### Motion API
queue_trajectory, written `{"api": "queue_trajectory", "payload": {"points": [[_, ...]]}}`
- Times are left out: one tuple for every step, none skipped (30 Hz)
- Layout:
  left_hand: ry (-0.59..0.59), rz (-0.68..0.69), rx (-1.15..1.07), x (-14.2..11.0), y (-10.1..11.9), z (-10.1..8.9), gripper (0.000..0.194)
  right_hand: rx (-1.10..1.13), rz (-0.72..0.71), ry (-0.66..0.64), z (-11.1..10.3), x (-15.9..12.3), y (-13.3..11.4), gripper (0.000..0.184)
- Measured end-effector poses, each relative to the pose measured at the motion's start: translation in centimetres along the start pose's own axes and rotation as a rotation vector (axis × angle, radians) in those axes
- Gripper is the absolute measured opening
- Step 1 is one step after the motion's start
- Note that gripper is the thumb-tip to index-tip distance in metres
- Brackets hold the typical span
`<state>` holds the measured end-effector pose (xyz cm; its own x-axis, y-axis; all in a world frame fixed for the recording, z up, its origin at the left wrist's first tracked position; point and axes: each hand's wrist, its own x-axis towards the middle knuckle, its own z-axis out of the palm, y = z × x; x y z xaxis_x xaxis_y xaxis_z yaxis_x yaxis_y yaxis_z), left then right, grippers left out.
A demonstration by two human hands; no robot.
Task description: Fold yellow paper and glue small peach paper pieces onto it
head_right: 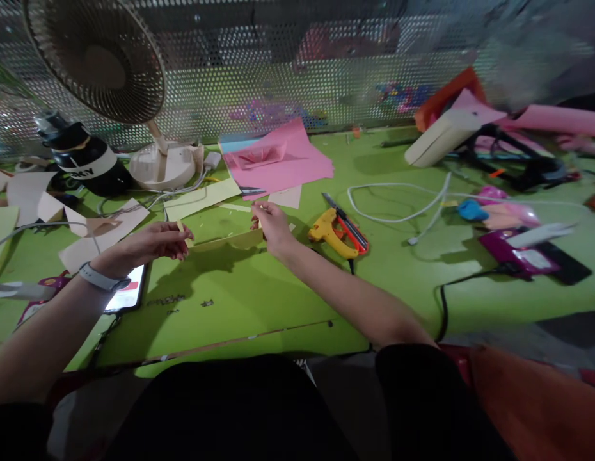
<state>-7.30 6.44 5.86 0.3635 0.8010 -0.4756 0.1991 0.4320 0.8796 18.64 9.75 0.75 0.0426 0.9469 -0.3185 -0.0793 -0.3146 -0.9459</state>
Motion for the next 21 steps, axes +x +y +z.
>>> {"api": "queue_trajectory", "payload": {"points": [[0.001,0.015,-0.041,0.0,-0.1,-0.1,0.022,0.01,0.023,0.013,0.1,0.6,0.1,0.013],[0.011,0.029,-0.067,0.1,-0.2,-0.2,0.024,0.016,0.043,0.017,0.1,1.1,0.3,0.011],[0.032,0.04,-0.083,0.1,-0.3,-0.3,0.025,0.024,0.063,0.016,0.1,1.5,0.5,0.009],[0.066,0.048,-0.104,0.2,-0.4,-0.3,0.024,0.031,0.081,0.008,0.1,1.7,0.7,0.009],[0.109,0.056,-0.136,0.3,-0.6,-0.4,0.021,0.038,0.093,-0.006,0.1,1.8,0.8,0.01],[0.151,0.065,-0.178,0.3,-0.7,-0.4,0.02,0.046,0.1,-0.023,0.1,1.8,0.9,0.011],[0.19,0.079,-0.226,0.4,-0.8,-0.5,0.021,0.056,0.104,-0.041,0.1,1.8,0.9,0.013],[0.223,0.098,-0.273,0.5,-0.9,-0.5,0.023,0.068,0.104,-0.058,0.1,1.7,0.8,0.014],[0.245,0.115,-0.306,0.6,-1.0,-0.5,0.023,0.08,0.102,-0.074,0.2,1.6,0.7,0.015],[0.258,0.129,-0.334,0.6,-1.1,-0.5,0.022,0.093,0.099,-0.089,0.2,1.4,0.6,0.015],[0.266,0.14,-0.359,0.7,-1.1,-0.4,0.02,0.103,0.097,-0.103,0.2,1.3,0.4,0.015],[0.274,0.152,-0.388,0.7,-1.1,-0.3,0.017,0.112,0.093,-0.116,0.2,1.2,0.2,0.016],[0.28,0.163,-0.423,0.7,-1.1,-0.1,0.015,0.123,0.085,-0.127,0.2,1.1,0.1,0.019],[0.289,0.172,-0.461,0.6,-1.2,0.1,0.013,0.133,0.075,-0.136,0.2,1.0,0.0,0.022],[0.298,0.178,-0.5,0.6,-1.2,0.4,0.011,0.145,0.066,-0.142,0.2,1.0,-0.1,0.024],[0.308,0.177,-0.531,0.6,-1.3,0.6,0.01,0.151,0.05,-0.15,0.2,1.0,-0.2,0.027],[0.317,0.168,-0.55,0.6,-1.5,0.8,0.009,0.143,0.025,-0.167,0.2,1.0,-0.2,0.029],[0.329,0.157,-0.558,0.6,-1.8,1.0,0.009,0.118,-0.008,-0.191,0.3,1.0,-0.2,0.031],[0.343,0.149,-0.551,0.7,-2.0,1.1,0.009,0.081,-0.043,-0.221,0.3,1.0,-0.2,0.032],[0.359,0.148,-0.53,0.7,-2.4,1.2,0.01,0.045,-0.075,-0.25,0.4,0.9,-0.2,0.034],[0.373,0.15,-0.503,0.8,-2.7,1.2,0.01,0.018,-0.1,-0.272,0.5,0.9,-0.2,0.037]]}}
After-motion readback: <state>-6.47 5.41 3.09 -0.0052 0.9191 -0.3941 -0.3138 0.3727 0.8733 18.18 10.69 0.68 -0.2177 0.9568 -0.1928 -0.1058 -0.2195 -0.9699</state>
